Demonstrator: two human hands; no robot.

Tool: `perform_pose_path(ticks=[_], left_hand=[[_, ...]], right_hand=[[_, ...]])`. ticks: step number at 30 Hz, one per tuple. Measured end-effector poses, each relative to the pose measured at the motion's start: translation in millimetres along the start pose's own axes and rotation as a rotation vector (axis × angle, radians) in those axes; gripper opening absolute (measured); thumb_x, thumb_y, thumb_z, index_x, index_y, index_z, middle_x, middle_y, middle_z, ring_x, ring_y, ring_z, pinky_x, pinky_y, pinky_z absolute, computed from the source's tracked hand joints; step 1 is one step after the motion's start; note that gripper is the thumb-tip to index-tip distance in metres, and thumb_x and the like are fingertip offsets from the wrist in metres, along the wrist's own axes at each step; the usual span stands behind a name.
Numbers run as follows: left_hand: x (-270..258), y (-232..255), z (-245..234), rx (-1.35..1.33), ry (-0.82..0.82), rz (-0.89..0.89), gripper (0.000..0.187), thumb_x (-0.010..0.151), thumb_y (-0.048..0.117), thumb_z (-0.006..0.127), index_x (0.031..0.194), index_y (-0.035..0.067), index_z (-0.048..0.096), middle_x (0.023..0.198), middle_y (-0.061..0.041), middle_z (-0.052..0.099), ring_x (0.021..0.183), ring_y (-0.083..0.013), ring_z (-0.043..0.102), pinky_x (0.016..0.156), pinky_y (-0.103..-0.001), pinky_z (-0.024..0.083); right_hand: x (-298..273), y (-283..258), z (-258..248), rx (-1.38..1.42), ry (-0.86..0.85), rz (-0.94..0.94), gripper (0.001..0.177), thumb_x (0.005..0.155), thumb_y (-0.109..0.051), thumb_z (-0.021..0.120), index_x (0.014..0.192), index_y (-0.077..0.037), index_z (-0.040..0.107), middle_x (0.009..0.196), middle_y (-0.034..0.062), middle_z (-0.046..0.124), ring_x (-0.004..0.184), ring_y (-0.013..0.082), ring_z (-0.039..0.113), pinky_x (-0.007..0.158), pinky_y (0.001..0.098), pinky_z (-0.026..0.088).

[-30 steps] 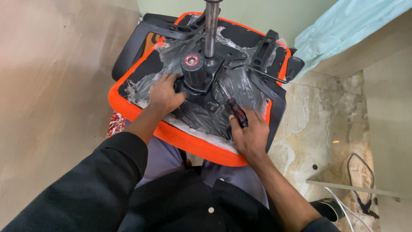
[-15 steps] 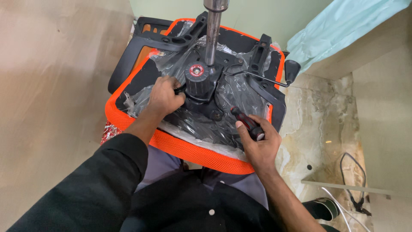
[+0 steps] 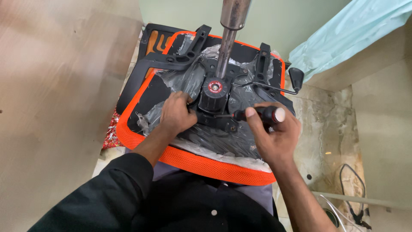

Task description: The person uses a screwdriver to attach the armrests to an orange mesh office chair. They flip the chair upright and tighten the screws on both sides to secure the armrests in place.

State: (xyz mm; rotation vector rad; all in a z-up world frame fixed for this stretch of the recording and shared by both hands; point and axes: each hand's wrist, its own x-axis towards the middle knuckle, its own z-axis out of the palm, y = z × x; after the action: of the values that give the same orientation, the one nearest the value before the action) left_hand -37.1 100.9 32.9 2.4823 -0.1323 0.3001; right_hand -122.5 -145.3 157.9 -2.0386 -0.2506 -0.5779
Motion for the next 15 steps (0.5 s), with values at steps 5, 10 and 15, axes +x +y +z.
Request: perform_pose_path(ticks=[5, 10, 15], left_hand=[[-12.5, 4.0, 1.0, -0.005, 0.066, 0.085, 0.045, 0.061, 0.003, 0.065, 0.105, 0.001, 0.075, 0.101, -0.014, 0.066, 0.109, -0.0342, 0.058, 0.091, -0.047, 0.047], [-7.2, 5.6, 9.1, -0.139, 0.005, 0.023, 0.054, 0.062, -0.001, 0.064, 0.114, 0.006, 0.077, 0.106, -0.011, 0.067, 0.108, -0.0343, 0.054, 0.097, -0.043, 0.046], [-0.6, 2.6, 16.3, -0.267, 0.020, -0.015, 0.054, 0.062, -0.007, 0.063, 0.110, 0.010, 0.080, 0.105, -0.011, 0.071, 0.103, -0.0350, 0.062, 0.097, -0.039, 0.049]], right_hand=[[23.6, 20.7, 29.9, 0.360, -0.205, 0.317, 0.020, 0.095, -0.018, 0.075, 0.103, 0.000, 0.069, 0.089, 0.0014, 0.068, 0.078, 0.0057, 0.065, 0.069, 0.0247, 0.058], [28.6, 31.4, 36.2, 0.271, -0.197, 0.231, 0.028, 0.095, -0.015, 0.075, 0.114, 0.000, 0.060, 0.093, 0.0059, 0.071, 0.082, 0.0090, 0.070, 0.075, 0.0255, 0.059], [39.5, 29.0, 45.7, 0.240, -0.167, 0.179, 0.046, 0.094, -0.012, 0.074, 0.131, -0.002, 0.048, 0.092, 0.0084, 0.072, 0.079, 0.0103, 0.072, 0.067, 0.0259, 0.061]])
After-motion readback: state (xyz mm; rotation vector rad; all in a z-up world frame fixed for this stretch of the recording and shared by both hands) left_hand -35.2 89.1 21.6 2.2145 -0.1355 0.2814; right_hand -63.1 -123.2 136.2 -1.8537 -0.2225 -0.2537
